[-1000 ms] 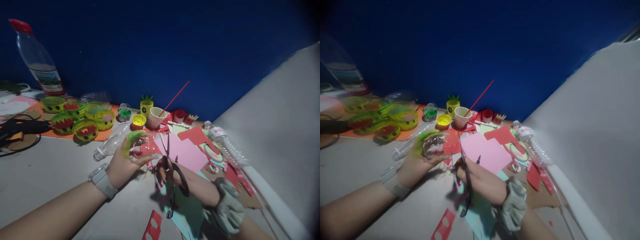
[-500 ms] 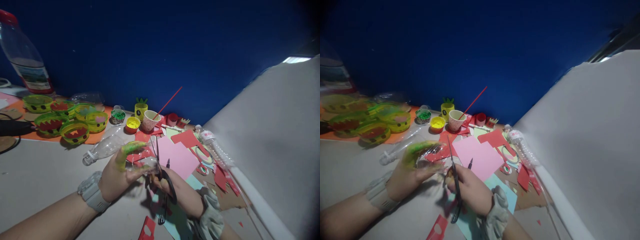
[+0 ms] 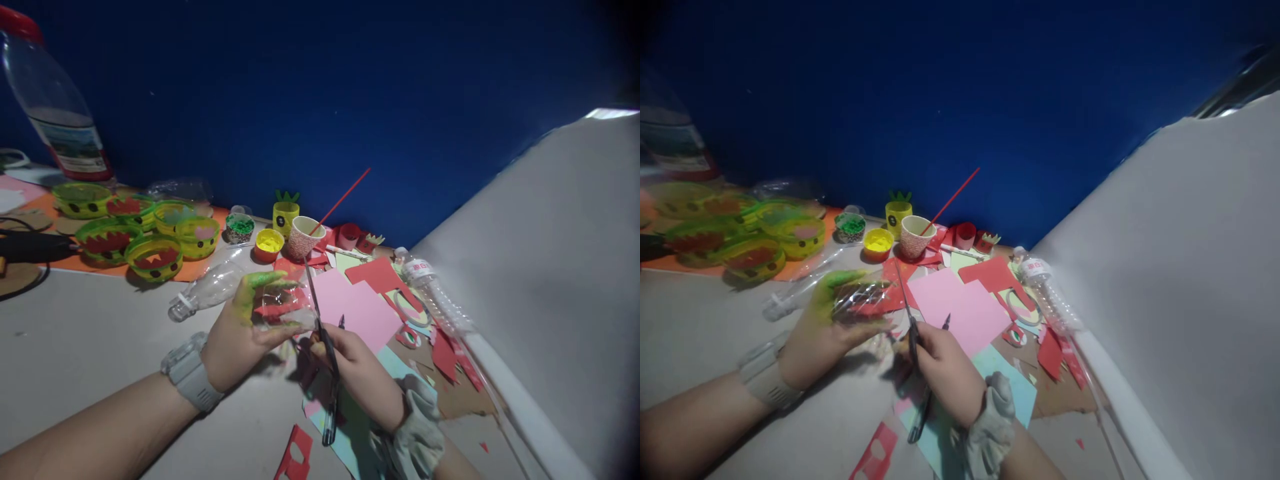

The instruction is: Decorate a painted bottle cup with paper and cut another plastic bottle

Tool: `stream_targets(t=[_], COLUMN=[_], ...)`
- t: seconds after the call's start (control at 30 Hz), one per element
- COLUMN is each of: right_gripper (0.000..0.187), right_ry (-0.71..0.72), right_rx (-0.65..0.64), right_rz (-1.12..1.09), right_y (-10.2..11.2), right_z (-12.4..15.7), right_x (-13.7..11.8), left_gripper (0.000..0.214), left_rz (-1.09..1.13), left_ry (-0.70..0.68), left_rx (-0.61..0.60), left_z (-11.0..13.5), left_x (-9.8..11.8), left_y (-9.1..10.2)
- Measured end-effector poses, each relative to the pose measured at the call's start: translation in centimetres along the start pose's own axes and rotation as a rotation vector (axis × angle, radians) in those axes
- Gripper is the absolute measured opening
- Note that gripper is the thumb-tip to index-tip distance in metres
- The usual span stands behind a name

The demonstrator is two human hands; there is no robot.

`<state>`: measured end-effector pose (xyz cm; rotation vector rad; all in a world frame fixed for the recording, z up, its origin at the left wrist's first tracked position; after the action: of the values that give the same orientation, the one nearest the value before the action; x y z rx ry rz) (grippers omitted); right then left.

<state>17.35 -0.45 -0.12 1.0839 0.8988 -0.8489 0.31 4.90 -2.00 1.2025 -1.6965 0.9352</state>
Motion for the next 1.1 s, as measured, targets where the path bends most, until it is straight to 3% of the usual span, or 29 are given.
stream_targets(t=[0.13, 0.37, 0.6, 0.77, 0.87, 1.0, 1.1], right_gripper=[0.024, 0.042, 0.034, 0.037, 0.047, 0.07, 0.076], right_ry=[0.004, -0.026, 0.036, 0.012, -0.027, -0.018, 0.027], right_rx=[0.037, -0.007, 0.245, 0.311, 0.189, -0.293, -0.456], right_rz=[0.021, -0.242, -0.301, -0.252, -0.292, -0.323, -0.305], right_y=[0.3, -0.1, -0.4, 0.0, 0.1, 0.0, 0.2], right_z=[-0.1, 0.3, 0.1, 0.0, 0.3, 0.9, 1.0], right_x=[0.2, -0.2, -0.4, -0.5, -0.3, -0.1, 0.0], left_gripper=[0.066, 0.065, 0.07, 0.064, 0.055, 0.05, 0.051], left_rz=[0.036, -0.031, -0.177, -0.22, -0.189, -0.25, -0.315], left_ry=[0.083, 0.098, 0.065, 0.084, 0.101, 0.063, 0.002], left_rx=[-0.041, -0.142, -0.39, -0.356, -0.221, -0.015, 0.043], left_z=[0.0, -0.4, 0.1, 0.1, -0.2, -0.5, -0.5], left_x=[0.4, 0.8, 1.5, 1.6, 1.7, 1.7, 1.7], left_y=[0.0, -0.1, -0.9, -0.8, -0.5, 0.2, 0.4])
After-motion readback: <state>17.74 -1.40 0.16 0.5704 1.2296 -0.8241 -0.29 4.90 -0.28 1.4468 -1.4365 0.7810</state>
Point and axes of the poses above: each hand's wrist, its own z-axis away from the middle knuckle, its own y-axis out of the back of the hand, x = y × z, the point moved 2 cm from there along -z, towards the middle knuckle, and after that the axes turned 1 degree about z, right-handed, at the moved point
